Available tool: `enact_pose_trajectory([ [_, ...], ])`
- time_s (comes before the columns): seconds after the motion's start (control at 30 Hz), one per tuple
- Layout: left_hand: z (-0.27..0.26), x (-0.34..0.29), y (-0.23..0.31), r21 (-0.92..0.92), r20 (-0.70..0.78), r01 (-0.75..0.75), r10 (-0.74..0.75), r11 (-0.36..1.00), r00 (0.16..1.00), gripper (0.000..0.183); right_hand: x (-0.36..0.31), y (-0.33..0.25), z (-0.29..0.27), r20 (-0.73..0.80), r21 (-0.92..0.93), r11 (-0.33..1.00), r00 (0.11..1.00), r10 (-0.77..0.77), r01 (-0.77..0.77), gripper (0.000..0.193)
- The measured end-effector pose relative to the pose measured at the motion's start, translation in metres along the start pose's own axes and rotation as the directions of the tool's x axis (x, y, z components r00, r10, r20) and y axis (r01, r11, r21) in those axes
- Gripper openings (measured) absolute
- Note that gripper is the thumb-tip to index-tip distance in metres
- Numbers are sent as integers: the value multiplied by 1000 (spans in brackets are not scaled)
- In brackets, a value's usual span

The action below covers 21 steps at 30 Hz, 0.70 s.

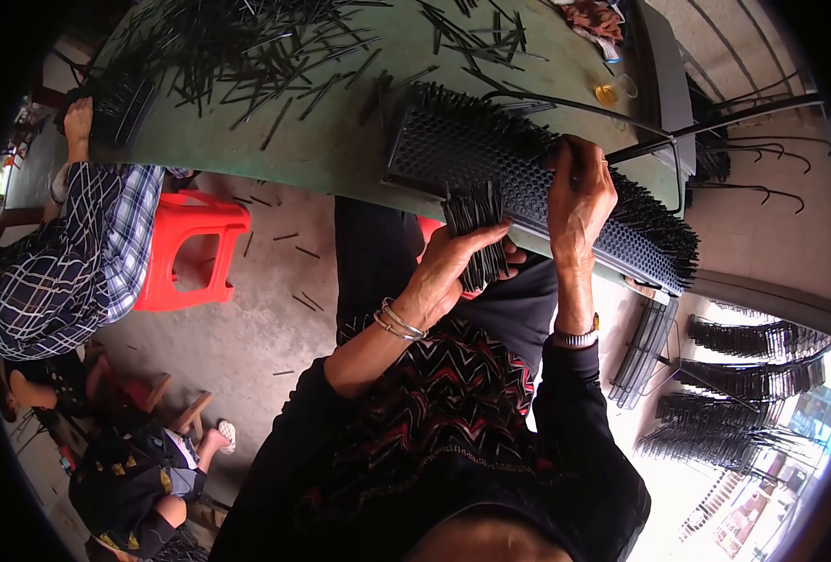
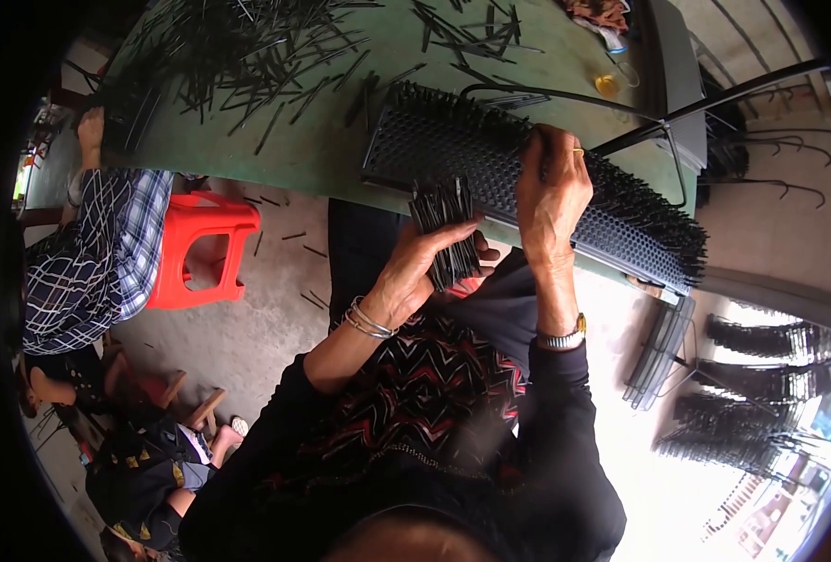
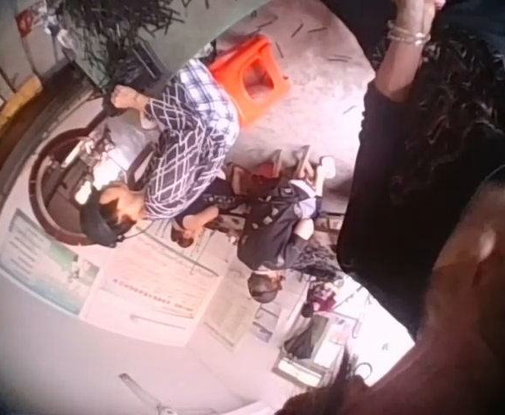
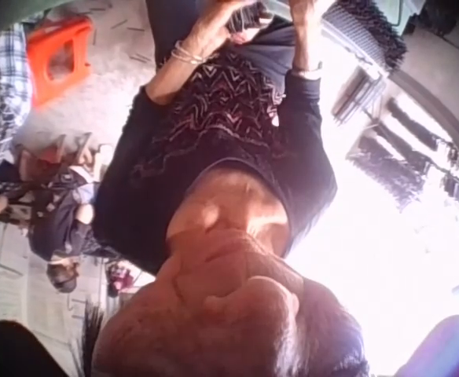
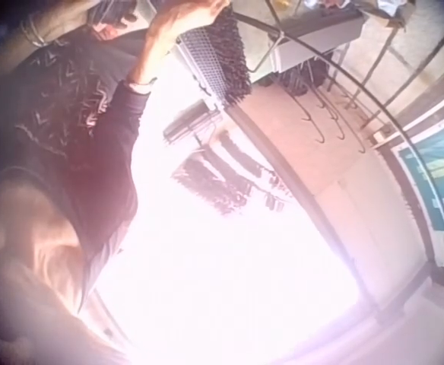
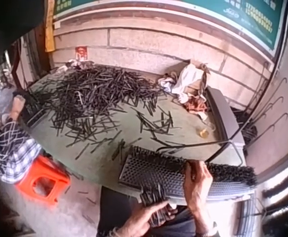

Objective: Manually inserting metal rods into a base to assemble industrial-style brushes.

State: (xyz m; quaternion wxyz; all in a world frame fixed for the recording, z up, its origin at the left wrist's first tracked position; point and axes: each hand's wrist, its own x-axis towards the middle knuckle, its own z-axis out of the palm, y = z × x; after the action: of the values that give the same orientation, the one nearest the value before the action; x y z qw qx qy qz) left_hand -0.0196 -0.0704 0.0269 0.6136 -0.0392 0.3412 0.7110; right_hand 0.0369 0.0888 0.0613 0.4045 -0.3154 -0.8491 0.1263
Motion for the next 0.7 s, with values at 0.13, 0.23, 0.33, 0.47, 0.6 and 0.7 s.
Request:
enact_pose_trajectory([
  [0.13,-1,0,0,29,-9,15,-15,999,1000,24,2,-1,-1,28,61,996,998,65,-66,11],
  [0.23,0,-2,0,51,-2,-23,24,998,1000,23,5,-2,-4,74,71,993,994,85,-91,12],
  [0.33,1,-1,-1,66,-26,-46,48,997,999,23,6,-3,-5,103,100,985,986,130,-141,12],
  [0.47,0,-1,-2,76,2,-34,34,997,999,22,3,-2,-2,109,109,983,985,137,-148,12],
  [0.6,1,-1,-1,97,-30,-40,43,995,999,20,-1,-1,4,185,83,992,979,82,-99,12],
  [0.7,0,1,-2,109,-28,-53,56,993,998,19,-1,0,1,85,-41,998,996,-41,44,13],
])
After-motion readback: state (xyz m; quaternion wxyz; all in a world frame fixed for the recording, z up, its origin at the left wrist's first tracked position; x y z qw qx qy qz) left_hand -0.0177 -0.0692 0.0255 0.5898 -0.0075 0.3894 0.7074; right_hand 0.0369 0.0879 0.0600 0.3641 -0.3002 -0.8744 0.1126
